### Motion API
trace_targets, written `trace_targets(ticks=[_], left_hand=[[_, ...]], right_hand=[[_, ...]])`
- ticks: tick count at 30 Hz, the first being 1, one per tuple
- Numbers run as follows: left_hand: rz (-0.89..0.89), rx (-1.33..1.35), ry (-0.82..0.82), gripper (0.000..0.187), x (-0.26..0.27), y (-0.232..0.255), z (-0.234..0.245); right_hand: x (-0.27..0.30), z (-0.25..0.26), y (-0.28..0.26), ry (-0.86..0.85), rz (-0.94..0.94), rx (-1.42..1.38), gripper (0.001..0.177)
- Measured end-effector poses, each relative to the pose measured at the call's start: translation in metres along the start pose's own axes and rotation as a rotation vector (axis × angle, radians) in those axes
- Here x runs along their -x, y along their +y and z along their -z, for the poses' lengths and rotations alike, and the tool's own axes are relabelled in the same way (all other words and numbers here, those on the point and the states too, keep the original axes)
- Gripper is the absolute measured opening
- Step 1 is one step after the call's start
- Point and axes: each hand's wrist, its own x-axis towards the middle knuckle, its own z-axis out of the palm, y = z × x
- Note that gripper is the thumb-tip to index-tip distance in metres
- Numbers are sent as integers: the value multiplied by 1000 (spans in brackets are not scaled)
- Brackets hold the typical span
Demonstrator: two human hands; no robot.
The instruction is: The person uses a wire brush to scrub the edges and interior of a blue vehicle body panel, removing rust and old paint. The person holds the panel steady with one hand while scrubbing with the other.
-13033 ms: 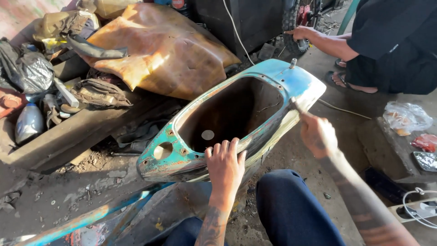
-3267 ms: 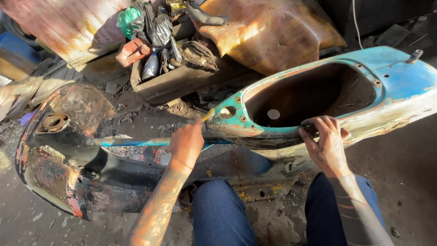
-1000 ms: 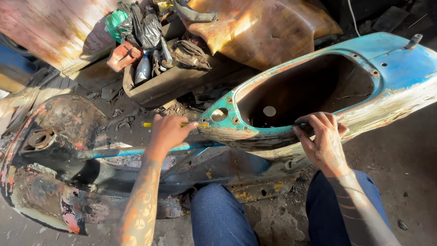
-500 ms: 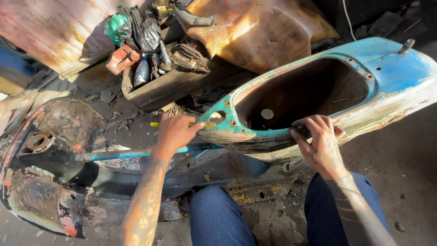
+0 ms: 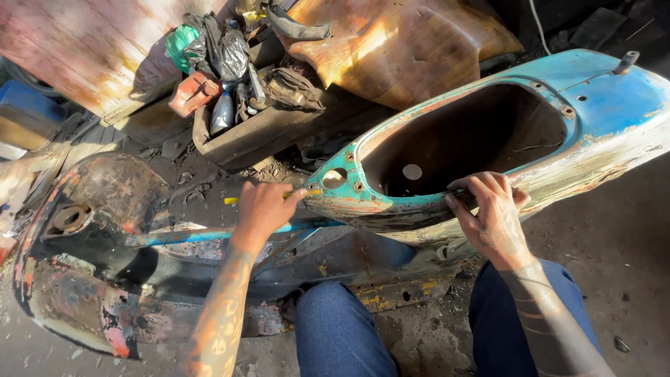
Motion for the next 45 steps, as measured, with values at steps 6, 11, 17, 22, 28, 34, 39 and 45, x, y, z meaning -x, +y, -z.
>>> trace_targets(ticks=[6, 11, 17, 22, 28, 34, 39, 45], left_hand=[[-6, 7, -2, 56, 7, 25, -1], [65, 39, 37, 49, 2, 9, -4], [47, 43, 23, 55, -2, -1, -6], [-8, 65, 24, 58, 0, 10, -14], [98, 121, 48, 61, 2, 0, -21], [129, 207, 31, 64, 12, -1, -15], [199, 215, -59, 64, 16, -1, -8], [131, 300, -44, 62, 17, 0, -25]], right_hand=[[2, 2, -3, 9, 6, 1, 25], [3, 4, -5, -19, 2, -1, 27], [3, -1, 5, -44, -12, 1, 27], [0, 1, 1, -54, -39, -2, 28], [-1, 6, -2, -53, -44, -14, 28], [0, 6, -2, -63, -19, -11, 28], [0, 5, -2, -52, -21, -13, 27], [0, 2, -2, -27, -13, 1, 25]])
